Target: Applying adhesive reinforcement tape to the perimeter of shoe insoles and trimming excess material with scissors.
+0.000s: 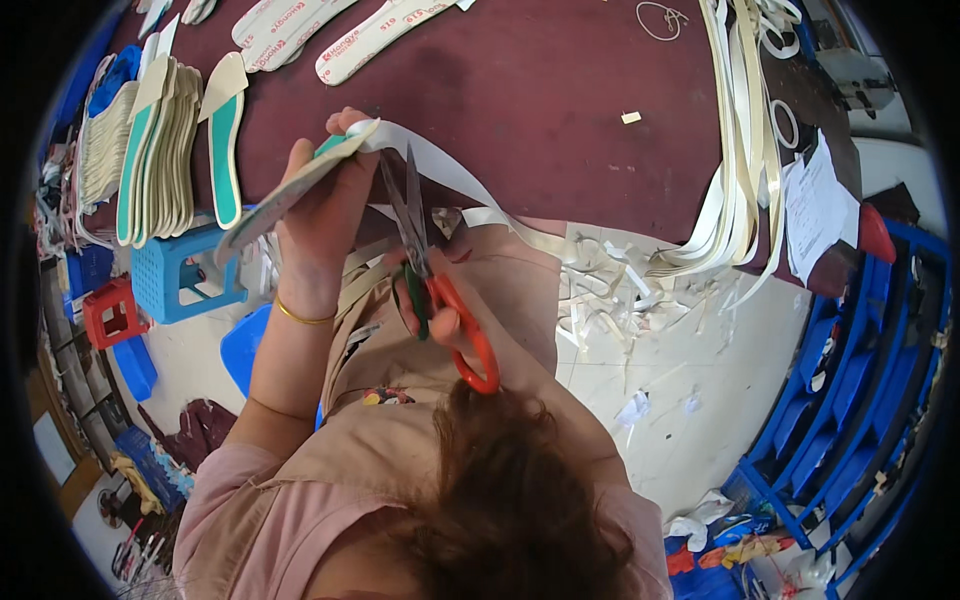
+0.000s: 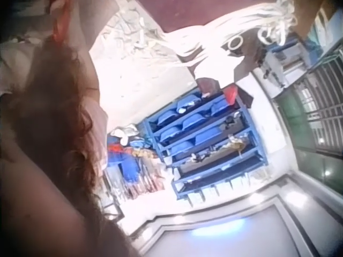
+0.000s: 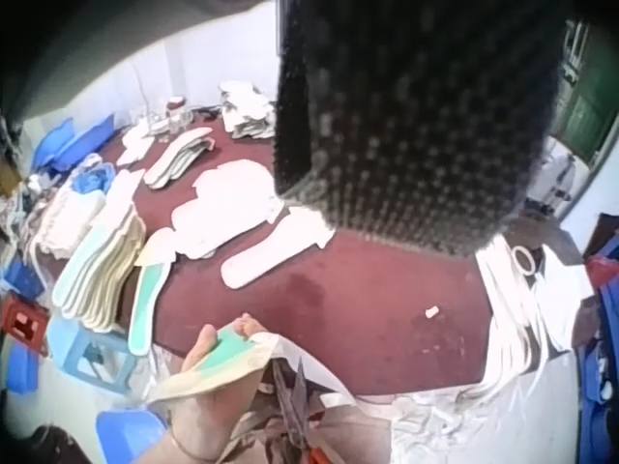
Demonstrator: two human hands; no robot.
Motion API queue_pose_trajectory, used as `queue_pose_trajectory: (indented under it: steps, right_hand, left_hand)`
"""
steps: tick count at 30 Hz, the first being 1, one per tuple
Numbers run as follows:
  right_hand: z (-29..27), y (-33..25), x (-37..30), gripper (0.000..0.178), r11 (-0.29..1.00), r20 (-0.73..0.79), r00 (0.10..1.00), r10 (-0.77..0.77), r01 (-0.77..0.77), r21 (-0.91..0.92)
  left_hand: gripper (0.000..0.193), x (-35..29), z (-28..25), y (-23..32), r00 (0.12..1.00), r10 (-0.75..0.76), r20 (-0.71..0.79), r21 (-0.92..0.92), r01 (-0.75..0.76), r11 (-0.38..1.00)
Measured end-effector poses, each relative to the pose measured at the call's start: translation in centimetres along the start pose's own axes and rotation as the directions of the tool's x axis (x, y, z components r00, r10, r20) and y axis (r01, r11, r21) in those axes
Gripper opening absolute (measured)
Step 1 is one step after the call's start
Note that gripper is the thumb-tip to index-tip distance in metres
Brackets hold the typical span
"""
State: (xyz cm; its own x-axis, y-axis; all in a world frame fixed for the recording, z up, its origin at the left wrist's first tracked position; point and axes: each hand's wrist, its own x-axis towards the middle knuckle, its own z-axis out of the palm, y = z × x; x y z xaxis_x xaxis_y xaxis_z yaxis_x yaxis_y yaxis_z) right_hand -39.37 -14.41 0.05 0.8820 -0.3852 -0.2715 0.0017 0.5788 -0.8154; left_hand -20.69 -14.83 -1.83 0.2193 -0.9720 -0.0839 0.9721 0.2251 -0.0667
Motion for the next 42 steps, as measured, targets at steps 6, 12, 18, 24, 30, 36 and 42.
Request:
queue_pose_trajectory:
  steps: [6,12,18,24,30,36,42]
  right_hand:
    - [1.2,-0.5,0.2,0.056,0.912,-0.056,0.959,-0.277,0.281,0.300]
    - [0.9,-3.8,1.5,0.026,0.995,-0.359,0.928,-0.102,0.097,-0.033]
    - [-9.3,-7.1,5.0,0.047,-0.075,-0.035,0.641,-0.767,-0.144,-0.987]
    - [-3.0,-3.5,3.7,0.030,-0.249,0.420,0.460,-0.782,0.387,-0.888]
    - [0.9,-6.0,4.2,0.020,0.885,-0.450,0.765,-0.461,0.355,-0.303]
    - [-3.1,-5.3,4.8,0.033,0.792,-0.243,0.944,-0.221,0.029,-0.610]
    - [-3.4,-3.7,4.6,0.029,0.909,-0.042,0.993,0.112,-0.120,-0.398]
  left_hand:
    - [0.042,-1.4,0.7,-2.0,0.996,-0.073,-0.048,-0.374,0.049,0.926]
    - [0.043,-2.5,0.3,-1.1,0.983,-0.178,0.031,-0.386,0.176,0.905]
    - [0.046,-2.7,2.7,-0.7,0.972,0.203,0.123,0.708,-0.229,0.668]
    - [0.033,-2.6,4.2,-0.6,0.937,0.321,0.137,0.762,-0.307,0.570]
    - [0.034,-2.4,4.1,0.2,0.976,0.215,0.037,0.883,-0.133,0.449]
    - [0.036,-1.8,6.3,-0.1,0.988,0.143,-0.060,0.863,-0.021,0.505]
    - [0.038,-1.7,4.6,-0.7,0.977,-0.122,-0.178,0.788,0.215,0.577]
